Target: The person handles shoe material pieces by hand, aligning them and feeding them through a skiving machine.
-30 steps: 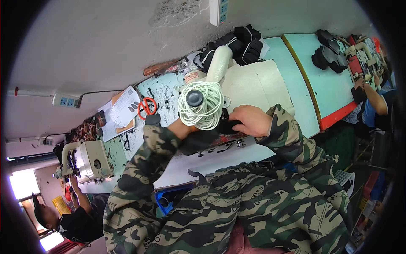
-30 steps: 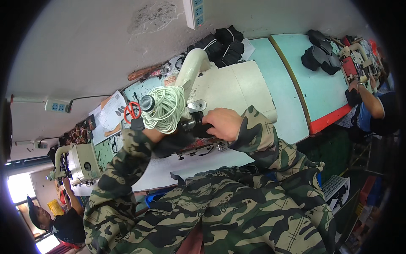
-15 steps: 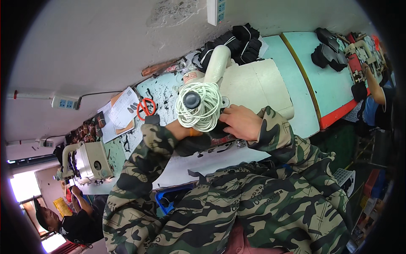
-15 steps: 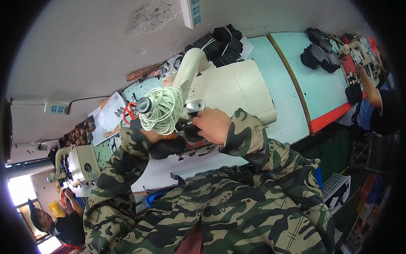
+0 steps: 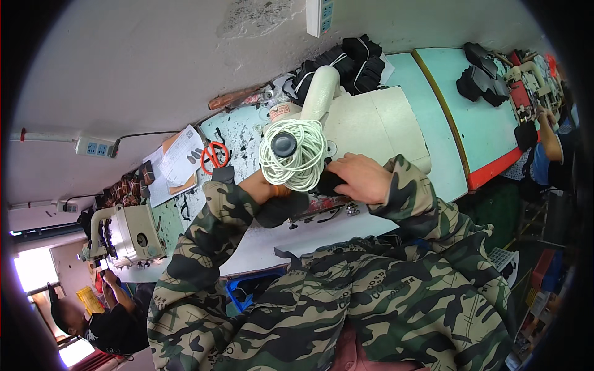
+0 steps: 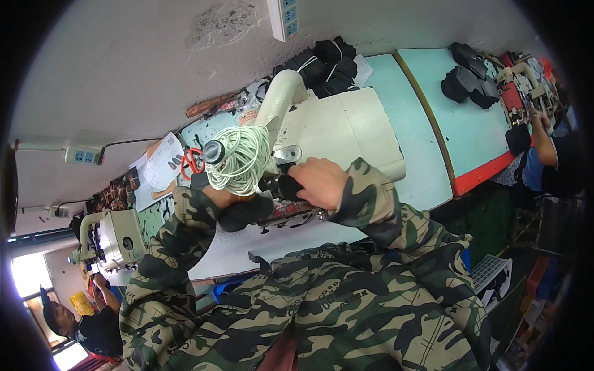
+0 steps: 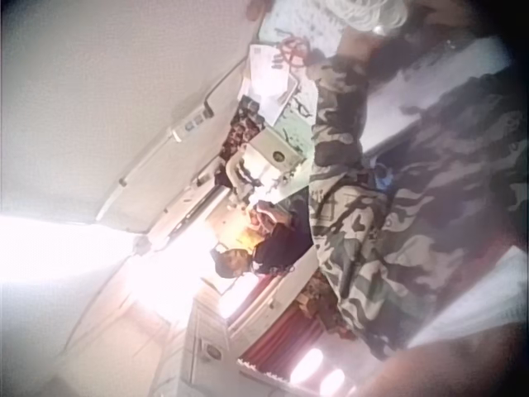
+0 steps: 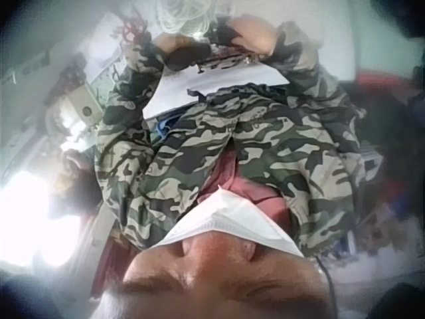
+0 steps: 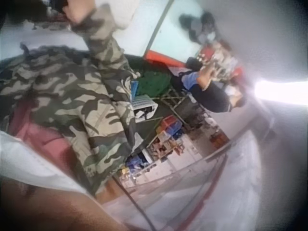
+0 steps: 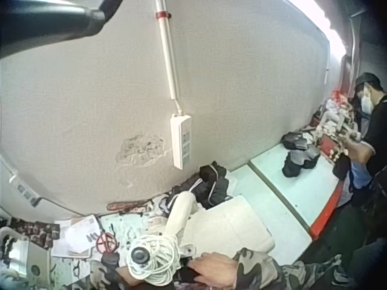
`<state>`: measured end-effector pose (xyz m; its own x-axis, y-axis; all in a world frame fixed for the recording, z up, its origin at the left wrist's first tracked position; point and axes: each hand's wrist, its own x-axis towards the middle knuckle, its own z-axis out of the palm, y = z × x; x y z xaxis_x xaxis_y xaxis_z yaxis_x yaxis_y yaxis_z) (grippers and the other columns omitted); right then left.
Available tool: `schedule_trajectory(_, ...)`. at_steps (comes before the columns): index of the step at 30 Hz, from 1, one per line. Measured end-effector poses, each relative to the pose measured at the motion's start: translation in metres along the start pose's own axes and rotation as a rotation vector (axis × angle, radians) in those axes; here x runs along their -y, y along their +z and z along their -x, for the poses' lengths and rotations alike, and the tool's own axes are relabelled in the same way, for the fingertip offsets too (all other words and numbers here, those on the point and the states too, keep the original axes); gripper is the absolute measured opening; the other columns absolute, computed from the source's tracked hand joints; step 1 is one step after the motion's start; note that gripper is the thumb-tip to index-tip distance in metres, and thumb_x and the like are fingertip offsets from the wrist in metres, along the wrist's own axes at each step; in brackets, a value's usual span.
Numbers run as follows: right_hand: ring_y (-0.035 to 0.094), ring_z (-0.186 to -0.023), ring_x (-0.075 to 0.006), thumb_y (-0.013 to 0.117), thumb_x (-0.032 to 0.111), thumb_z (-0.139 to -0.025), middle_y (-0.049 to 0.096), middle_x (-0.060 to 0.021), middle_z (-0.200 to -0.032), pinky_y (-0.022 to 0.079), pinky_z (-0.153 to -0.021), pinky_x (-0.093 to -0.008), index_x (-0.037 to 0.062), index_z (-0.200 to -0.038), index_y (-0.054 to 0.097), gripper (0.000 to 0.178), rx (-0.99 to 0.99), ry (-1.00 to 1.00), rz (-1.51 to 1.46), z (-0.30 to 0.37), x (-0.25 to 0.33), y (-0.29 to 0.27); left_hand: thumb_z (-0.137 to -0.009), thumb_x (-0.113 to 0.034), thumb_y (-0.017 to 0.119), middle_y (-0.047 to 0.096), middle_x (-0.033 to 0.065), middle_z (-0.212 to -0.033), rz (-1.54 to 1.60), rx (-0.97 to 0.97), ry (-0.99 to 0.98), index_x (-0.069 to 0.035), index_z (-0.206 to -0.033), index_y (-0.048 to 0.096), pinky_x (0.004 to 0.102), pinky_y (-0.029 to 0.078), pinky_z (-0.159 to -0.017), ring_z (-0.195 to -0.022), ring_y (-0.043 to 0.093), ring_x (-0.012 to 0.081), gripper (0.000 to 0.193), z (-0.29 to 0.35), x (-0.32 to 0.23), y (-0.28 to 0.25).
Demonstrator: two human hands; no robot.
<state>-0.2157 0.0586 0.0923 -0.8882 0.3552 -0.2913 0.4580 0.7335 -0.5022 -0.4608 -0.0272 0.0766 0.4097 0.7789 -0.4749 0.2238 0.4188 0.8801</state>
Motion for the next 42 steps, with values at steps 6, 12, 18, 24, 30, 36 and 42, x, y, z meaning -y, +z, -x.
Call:
schedule_trajectory(6,0.055,-0.091,-0.0326,0.068,0.02,-0.074,0.058,-0.0128,-0.086,0.044,-0.079,-0.0449,0.0041,-0.093,0.059,0.026,-0.118,-0.177,0.019,0.003,0.004,0.0,-0.08,-0.001,0.064,0.061,0.0041,-0.091,-0.137,-0.112,0.048,-0.002,-0.105,0.06,0.03,0.043,-0.083,-0.087,0.055,0.0151,0.025,-0.022,-0.007,0.001)
schedule_trajectory(12,0.054,-0.092,-0.0348,0.066,0.016,-0.075,0.059,-0.0155,-0.095,0.043,-0.083,-0.0433,0.0007,-0.105,0.055,0.035,-0.02,-0.084,-0.092,-0.001,-0.006,-0.001,-0.08,-0.001,0.064,0.061,0.004,-0.09,-0.02,-0.035,-0.001,-0.002,-0.104,0.06,0.03,0.043,-0.083,-0.086,0.055,0.015,0.025,-0.001,0.005,-0.003)
schedule_trajectory(18,0.055,-0.095,-0.0315,0.067,0.02,-0.075,0.059,-0.0114,-0.09,0.044,-0.081,-0.0438,0.0031,-0.097,0.057,0.03,-0.009,-0.075,-0.072,-0.001,0.001,0.001,-0.08,0.0,0.064,0.061,0.0039,-0.09,-0.01,-0.037,0.012,-0.002,-0.104,0.06,0.03,0.043,-0.083,-0.086,0.055,0.0149,0.024,-0.013,0.022,-0.004)
schedule_trajectory(24,0.053,-0.092,-0.0293,0.07,0.021,-0.071,0.057,-0.0093,-0.093,0.042,-0.082,-0.0391,0.0028,-0.105,0.053,0.042,-0.093,-0.093,0.105,0.014,-0.002,-0.004,-0.08,0.0,0.063,0.061,0.0039,-0.089,0.004,-0.031,-0.011,-0.002,-0.103,0.06,0.0299,0.044,-0.081,-0.084,0.055,0.0148,0.024,-0.004,0.016,-0.002)
schedule_trajectory(30,0.052,-0.092,-0.0307,0.071,0.022,-0.07,0.057,-0.0115,-0.094,0.042,-0.082,-0.0397,0.0019,-0.101,0.055,0.041,-0.201,-0.14,0.044,0.007,0.001,-0.001,-0.08,-0.001,0.063,0.061,0.0039,-0.088,-0.094,-0.088,-0.008,-0.002,-0.103,0.06,0.0297,0.044,-0.079,-0.082,0.055,0.0147,0.023,-0.021,-0.003,0.004)
schedule_trajectory(36,0.051,-0.094,-0.0321,0.071,0.021,-0.07,0.057,-0.0133,-0.097,0.042,-0.082,-0.0409,0.0007,-0.098,0.057,0.037,-0.028,-0.02,-0.069,0.007,-0.003,-0.002,-0.08,-0.001,0.063,0.061,0.004,-0.087,-0.07,-0.077,-0.029,-0.002,-0.103,0.06,0.0295,0.044,-0.077,-0.08,0.055,0.0145,0.023,-0.015,-0.005,0.004)
schedule_trajectory(42,0.054,-0.092,-0.0313,0.07,0.02,-0.067,0.058,-0.0125,-0.093,0.045,-0.078,-0.0406,0.004,-0.096,0.06,0.034,-0.071,-0.07,-0.021,0.004,-0.004,0.002,-0.081,-0.001,0.062,0.061,0.004,-0.086,-0.077,-0.086,-0.038,-0.002,-0.103,0.06,0.0293,0.044,-0.075,-0.078,0.055,0.0144,0.023,-0.022,-0.007,0.006)
